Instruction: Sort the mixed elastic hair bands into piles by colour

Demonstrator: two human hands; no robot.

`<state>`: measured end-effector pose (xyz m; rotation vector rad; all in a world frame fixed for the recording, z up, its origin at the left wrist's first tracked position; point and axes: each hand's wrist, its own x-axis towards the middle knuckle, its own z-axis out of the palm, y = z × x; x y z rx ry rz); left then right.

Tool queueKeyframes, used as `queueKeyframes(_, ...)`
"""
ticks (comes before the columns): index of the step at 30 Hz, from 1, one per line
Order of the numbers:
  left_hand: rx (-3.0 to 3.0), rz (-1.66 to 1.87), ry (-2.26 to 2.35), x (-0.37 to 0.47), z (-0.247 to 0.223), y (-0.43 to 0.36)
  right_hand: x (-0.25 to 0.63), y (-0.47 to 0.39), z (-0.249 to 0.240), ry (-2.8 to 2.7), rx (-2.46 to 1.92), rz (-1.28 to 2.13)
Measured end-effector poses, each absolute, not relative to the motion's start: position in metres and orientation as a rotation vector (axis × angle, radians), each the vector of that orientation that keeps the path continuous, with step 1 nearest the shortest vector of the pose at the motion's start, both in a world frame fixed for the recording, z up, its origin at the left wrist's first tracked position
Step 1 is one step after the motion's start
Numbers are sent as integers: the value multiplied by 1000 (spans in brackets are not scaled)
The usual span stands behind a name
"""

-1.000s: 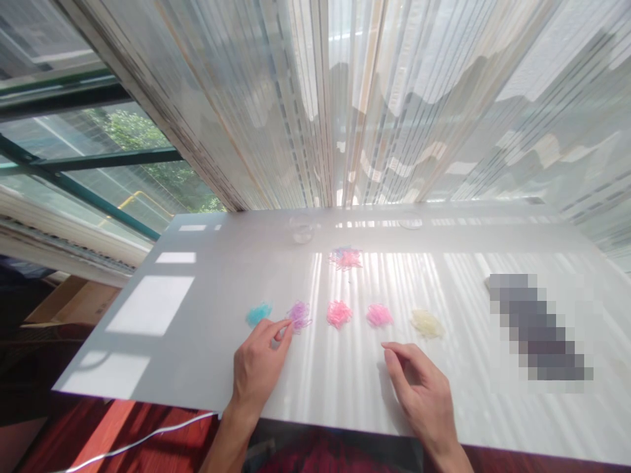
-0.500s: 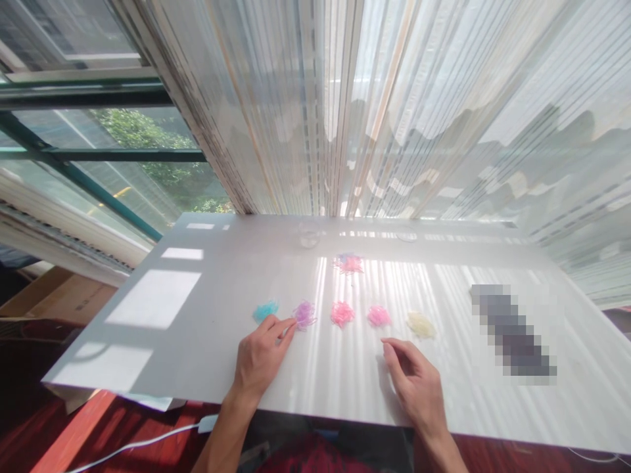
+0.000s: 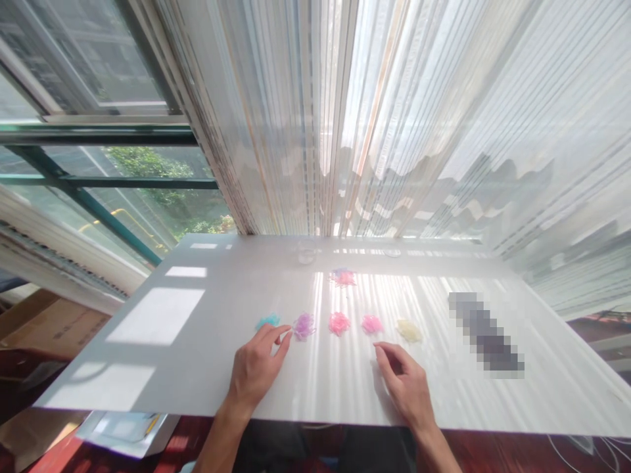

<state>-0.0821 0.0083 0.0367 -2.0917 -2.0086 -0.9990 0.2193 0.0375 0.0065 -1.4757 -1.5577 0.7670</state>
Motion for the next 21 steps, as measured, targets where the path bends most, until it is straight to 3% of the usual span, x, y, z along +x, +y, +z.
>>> queueKeyframes(8, -2603, -756, -1744, -48, 95, 119, 216, 37, 6, -1452, -1449, 762)
queueKeyframes(13, -2614, -464, -1752, -5, 78, 187, 218, 36, 5, -1378, -1427, 724)
queueKeyframes(21, -2519, -196, -1744, 25, 52, 214, 219, 36, 8, -1344, -1354, 751)
